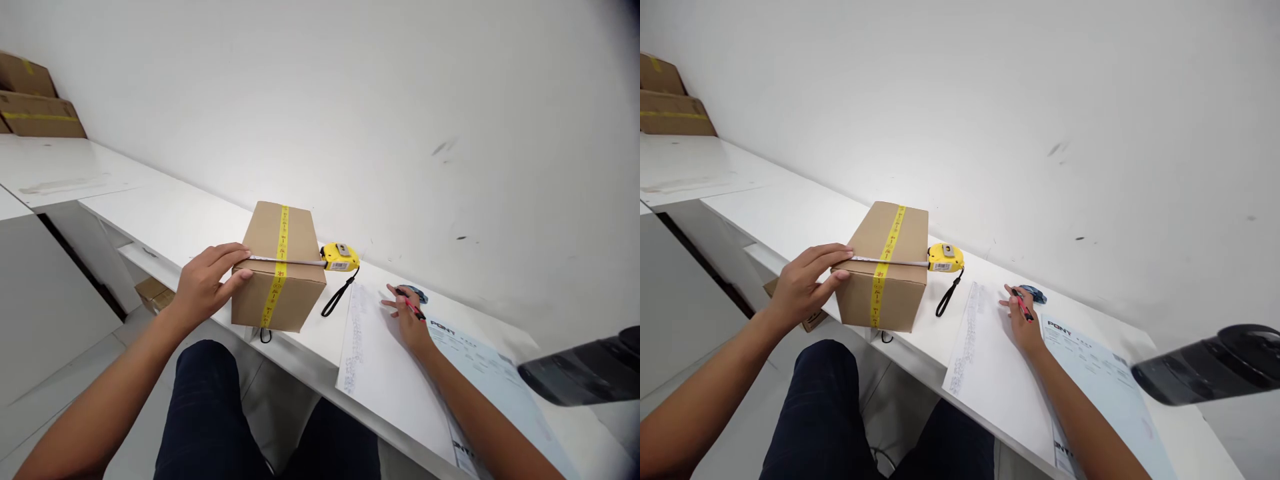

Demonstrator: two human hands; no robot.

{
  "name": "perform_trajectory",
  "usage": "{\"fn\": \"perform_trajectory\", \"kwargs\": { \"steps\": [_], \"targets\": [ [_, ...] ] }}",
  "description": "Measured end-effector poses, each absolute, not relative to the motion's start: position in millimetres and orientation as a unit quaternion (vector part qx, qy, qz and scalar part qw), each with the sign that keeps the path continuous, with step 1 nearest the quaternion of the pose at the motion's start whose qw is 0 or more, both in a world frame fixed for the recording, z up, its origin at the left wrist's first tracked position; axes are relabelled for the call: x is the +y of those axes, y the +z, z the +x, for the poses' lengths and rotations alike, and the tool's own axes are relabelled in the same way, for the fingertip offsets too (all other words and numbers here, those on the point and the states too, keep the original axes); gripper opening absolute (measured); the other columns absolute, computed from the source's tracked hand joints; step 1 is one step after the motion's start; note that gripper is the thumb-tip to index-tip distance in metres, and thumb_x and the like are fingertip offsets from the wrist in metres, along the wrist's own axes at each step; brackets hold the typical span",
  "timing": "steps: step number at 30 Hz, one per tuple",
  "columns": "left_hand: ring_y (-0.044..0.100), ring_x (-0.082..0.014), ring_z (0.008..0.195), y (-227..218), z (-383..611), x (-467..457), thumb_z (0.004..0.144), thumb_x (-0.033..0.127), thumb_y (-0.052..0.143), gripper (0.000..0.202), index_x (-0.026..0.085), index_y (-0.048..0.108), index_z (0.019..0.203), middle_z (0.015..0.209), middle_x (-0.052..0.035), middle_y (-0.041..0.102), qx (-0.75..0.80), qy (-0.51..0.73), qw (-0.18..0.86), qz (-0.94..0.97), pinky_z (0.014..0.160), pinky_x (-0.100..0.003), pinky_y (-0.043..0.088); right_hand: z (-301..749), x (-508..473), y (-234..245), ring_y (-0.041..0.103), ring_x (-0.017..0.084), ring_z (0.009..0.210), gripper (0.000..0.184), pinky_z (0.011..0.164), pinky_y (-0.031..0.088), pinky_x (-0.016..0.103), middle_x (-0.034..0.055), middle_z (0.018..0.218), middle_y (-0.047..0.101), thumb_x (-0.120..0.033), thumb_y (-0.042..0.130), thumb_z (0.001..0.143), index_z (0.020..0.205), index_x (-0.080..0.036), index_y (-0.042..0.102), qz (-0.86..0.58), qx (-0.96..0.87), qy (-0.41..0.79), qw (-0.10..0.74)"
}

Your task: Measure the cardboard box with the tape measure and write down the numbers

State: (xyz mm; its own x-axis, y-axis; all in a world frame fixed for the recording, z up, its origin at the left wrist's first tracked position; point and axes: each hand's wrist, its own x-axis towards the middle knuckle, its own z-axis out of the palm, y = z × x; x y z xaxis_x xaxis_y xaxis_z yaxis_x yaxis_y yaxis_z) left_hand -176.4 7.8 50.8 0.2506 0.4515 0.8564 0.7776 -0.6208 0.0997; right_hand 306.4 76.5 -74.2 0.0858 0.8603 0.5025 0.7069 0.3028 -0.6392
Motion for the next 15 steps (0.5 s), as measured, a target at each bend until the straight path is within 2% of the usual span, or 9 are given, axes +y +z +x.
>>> {"fn": "perform_trajectory", "kwargs": {
  "steps": [2, 7, 13, 15],
  "targets": [
    [0.07, -0.0216, 0.11, 52.6, -175.9, 8.2, 0.099, 0.041, 0.059, 0.028, 0.023, 0.069, 0.117, 0.12, -0.0075, 0.074, -0.407, -0.455, 0.176, -0.772, 0.095, -0.034, 0.057, 304.3, 76.4, -81.1, 0.077, 0.026, 0.104, 0.05, 0.073, 0.061, 0.036, 0.0204, 0.147, 0.058, -0.059, 0.032, 0.102, 0.138, -0.026, 0.039, -0.577, -0.633, 0.156, 0.492],
    [0.072, -0.0219, 0.109, 58.0, -177.2, 4.1, 0.098, 0.041, 0.061, 0.03, 0.025, 0.069, 0.122, 0.122, -0.0064, 0.074, -0.429, -0.424, 0.201, -0.772, 0.092, -0.034, 0.06, 308.6, 81.9, -87.9, 0.078, 0.026, 0.098, 0.053, 0.072, 0.06, 0.036, 0.0192, 0.15, 0.056, -0.069, 0.037, 0.098, 0.131, -0.027, 0.042, -0.566, -0.578, 0.202, 0.552],
    [0.073, -0.0208, 0.103, 59.8, -179.0, 0.2, 0.099, 0.042, 0.06, 0.032, 0.027, 0.068, 0.126, 0.125, -0.0058, 0.072, -0.461, -0.394, 0.184, -0.773, 0.075, -0.029, 0.062, 312.9, 83.2, -91.0, 0.078, 0.023, 0.094, 0.05, 0.07, 0.058, 0.033, 0.0154, 0.148, 0.06, -0.068, 0.04, 0.098, 0.13, -0.029, 0.045, -0.573, -0.582, 0.204, 0.539],
    [0.073, -0.0203, 0.102, 59.7, -179.4, 1.5, 0.099, 0.041, 0.061, 0.032, 0.028, 0.068, 0.127, 0.125, -0.0055, 0.072, -0.458, -0.394, 0.187, -0.775, 0.075, -0.028, 0.062, 312.3, 81.8, -90.1, 0.078, 0.023, 0.093, 0.05, 0.07, 0.058, 0.033, 0.015, 0.147, 0.061, -0.067, 0.038, 0.099, 0.129, -0.029, 0.046, -0.573, -0.587, 0.197, 0.537]
  ]
}}
